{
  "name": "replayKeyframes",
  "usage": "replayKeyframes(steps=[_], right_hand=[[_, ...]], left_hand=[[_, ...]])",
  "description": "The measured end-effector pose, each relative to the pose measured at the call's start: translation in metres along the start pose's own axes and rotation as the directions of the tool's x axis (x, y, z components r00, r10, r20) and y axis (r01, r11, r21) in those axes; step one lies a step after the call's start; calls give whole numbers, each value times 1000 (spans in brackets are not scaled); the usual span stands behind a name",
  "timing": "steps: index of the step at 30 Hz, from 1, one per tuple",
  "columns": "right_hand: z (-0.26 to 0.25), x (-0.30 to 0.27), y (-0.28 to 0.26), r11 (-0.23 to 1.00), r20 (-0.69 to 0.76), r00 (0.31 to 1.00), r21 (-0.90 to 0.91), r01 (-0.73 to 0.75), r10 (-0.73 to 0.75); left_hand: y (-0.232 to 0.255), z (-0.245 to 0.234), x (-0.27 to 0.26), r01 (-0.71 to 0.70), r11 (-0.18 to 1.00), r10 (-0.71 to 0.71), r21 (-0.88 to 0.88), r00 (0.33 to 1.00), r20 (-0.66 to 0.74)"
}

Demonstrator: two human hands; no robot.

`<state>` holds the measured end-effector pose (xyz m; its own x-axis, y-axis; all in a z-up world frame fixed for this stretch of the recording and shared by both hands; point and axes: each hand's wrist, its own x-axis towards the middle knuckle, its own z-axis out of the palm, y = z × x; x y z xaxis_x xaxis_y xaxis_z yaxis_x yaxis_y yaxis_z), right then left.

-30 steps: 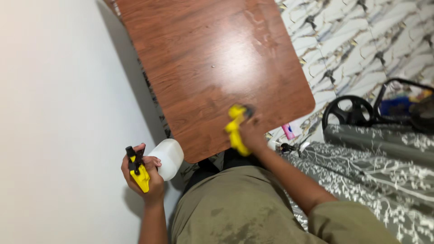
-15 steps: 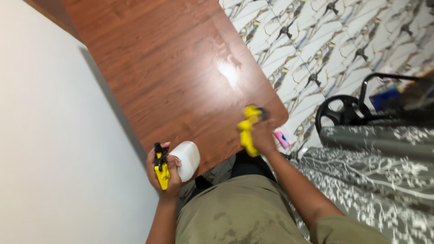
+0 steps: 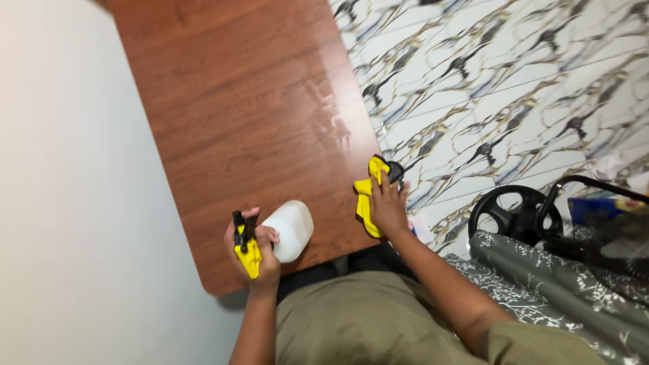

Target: The person cleans a wooden table by spraying a liquid from a spray bottle and wiping the surface with a yellow cloth. The person repeatedly sprays and wipes different sections of the table.

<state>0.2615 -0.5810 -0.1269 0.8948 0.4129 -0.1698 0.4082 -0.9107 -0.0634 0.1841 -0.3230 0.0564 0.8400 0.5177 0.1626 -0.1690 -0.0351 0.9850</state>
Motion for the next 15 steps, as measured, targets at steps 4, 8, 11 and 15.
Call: replayKeyframes(steps=[4,8,11,15], right_hand=[[-4,-8,-32,888,-30,888,-8,459,-459],[-25,29,0,992,324,942,122,45,-83],[-25,32,7,995,-183,981,63,79,-66],[-8,9,-31,909,-339,851,-35,415,-402]], left_hand=[[1,11,0,45,997,-44,60,999,-29],[-5,3,-5,2,999,0,50,999,-36],[-11,-3,-9,61,997,-57,47,994,-89],[-20,-1,1,15,999,-12,46,997,-76]])
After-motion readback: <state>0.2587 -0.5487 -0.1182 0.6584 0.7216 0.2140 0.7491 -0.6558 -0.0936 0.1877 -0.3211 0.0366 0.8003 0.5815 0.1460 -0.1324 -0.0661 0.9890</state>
